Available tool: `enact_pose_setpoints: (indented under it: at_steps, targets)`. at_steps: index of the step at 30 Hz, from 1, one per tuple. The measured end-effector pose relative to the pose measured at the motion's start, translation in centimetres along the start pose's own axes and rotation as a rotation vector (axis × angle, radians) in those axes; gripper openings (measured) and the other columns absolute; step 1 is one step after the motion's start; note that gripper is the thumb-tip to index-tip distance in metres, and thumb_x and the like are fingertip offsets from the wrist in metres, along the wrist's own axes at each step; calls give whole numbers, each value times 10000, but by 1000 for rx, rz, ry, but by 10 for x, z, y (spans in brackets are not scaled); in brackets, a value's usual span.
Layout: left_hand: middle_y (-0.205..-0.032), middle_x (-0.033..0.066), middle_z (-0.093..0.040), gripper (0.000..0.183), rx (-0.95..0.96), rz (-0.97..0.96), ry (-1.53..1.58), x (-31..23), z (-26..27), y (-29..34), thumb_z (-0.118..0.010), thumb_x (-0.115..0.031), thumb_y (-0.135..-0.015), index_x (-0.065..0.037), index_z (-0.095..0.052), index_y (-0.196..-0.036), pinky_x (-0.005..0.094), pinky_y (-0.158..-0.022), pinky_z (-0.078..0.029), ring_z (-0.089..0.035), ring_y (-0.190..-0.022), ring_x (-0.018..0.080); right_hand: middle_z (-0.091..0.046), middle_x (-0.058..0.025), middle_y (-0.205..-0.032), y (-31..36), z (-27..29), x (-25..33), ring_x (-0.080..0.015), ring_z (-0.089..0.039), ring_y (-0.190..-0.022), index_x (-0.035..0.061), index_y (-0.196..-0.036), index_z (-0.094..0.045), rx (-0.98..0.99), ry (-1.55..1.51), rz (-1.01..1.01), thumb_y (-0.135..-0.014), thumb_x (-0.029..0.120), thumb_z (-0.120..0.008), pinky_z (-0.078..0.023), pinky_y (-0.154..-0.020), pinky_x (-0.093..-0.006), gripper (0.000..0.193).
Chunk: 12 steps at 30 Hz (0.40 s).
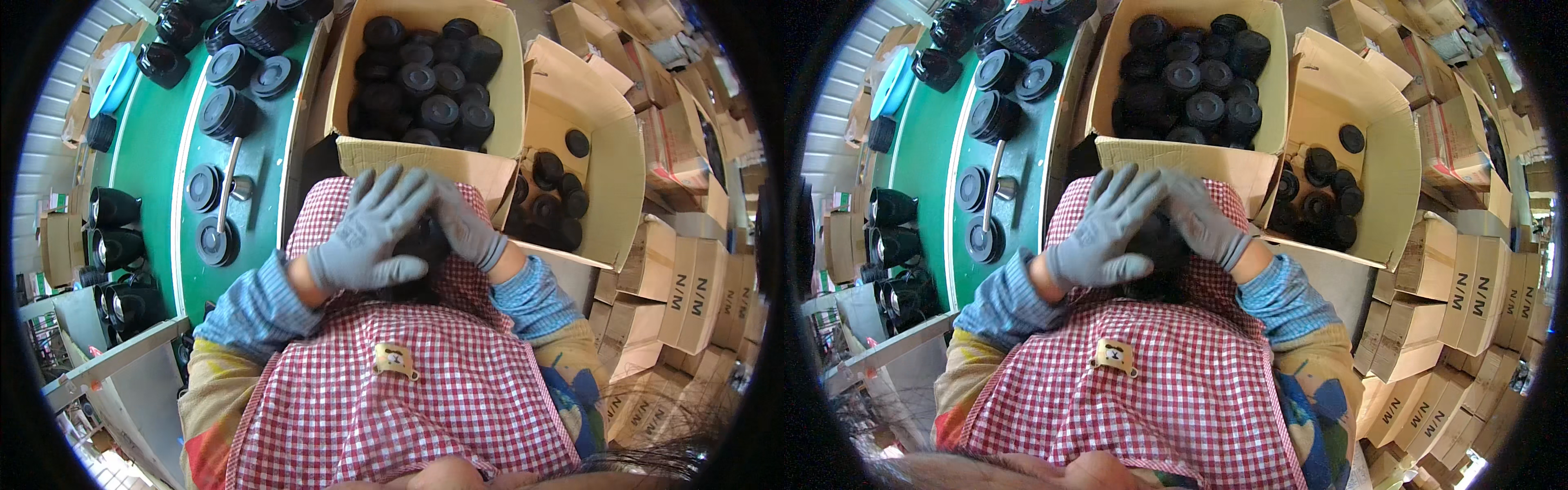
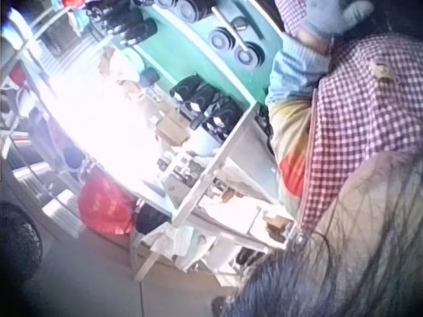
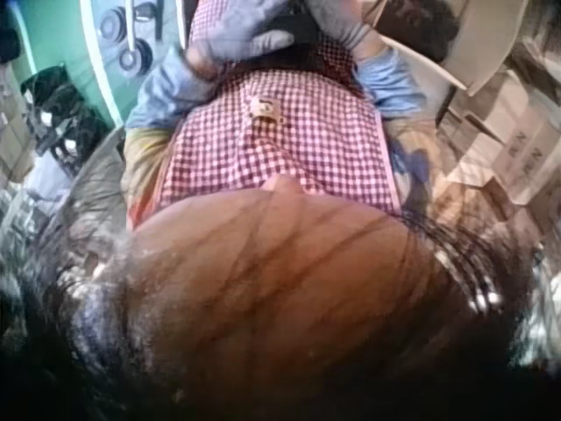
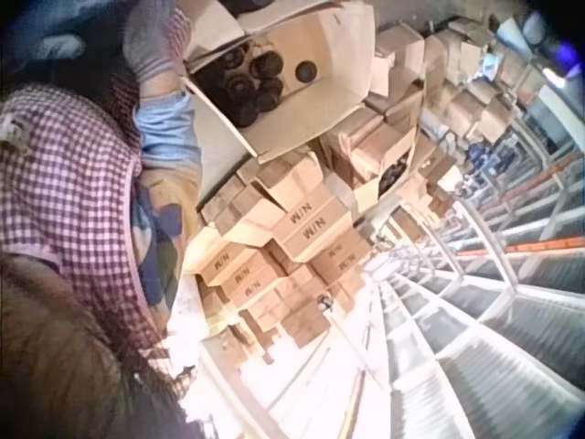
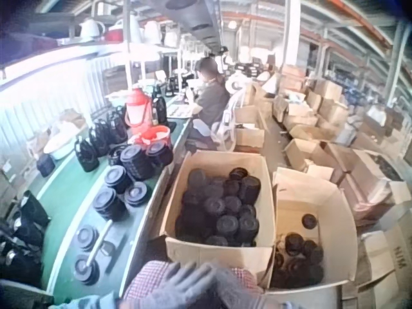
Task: The person repeatedly picks black cylindrical containers from a cardboard box, places them on a green workbench, and uses a metal tool to press or adjust the lids. They then return the containers to the box and repeat the cycle.
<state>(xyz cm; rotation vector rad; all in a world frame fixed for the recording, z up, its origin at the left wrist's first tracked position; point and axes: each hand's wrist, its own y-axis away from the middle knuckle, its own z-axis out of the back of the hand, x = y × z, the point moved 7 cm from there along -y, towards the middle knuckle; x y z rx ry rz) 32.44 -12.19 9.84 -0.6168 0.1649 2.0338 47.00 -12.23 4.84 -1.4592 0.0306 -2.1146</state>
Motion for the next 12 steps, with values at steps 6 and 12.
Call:
enact_pose_setpoints:
  at_steps: [6, 12]
  targets:
    - [-1466, 241, -507, 640, 109, 381, -23, 70, -5, 6, -517, -503, -997, -57, -495, -1456, 531, -1166, -305, -455, -1378, 426, -393, -244, -1562, 4, -9, 31, -416, -297, -1488, -4, -1499, -443, 251, -23, -23, -1016, 591, -356, -172, -1237, -501, 771]
    - [-1235, 254, -665, 502, 317, 591, 521, 118, -59, -59, -539, -428, -1016, -33, -618, -1316, 478, -1070, -445, -604, -1216, 410, -276, -205, -1629, -30, -40, 58, -364, -139, -1554, 198, -1565, -399, 443, 526, 239, -880, 788, -444, -99, -1227, -581, 905]
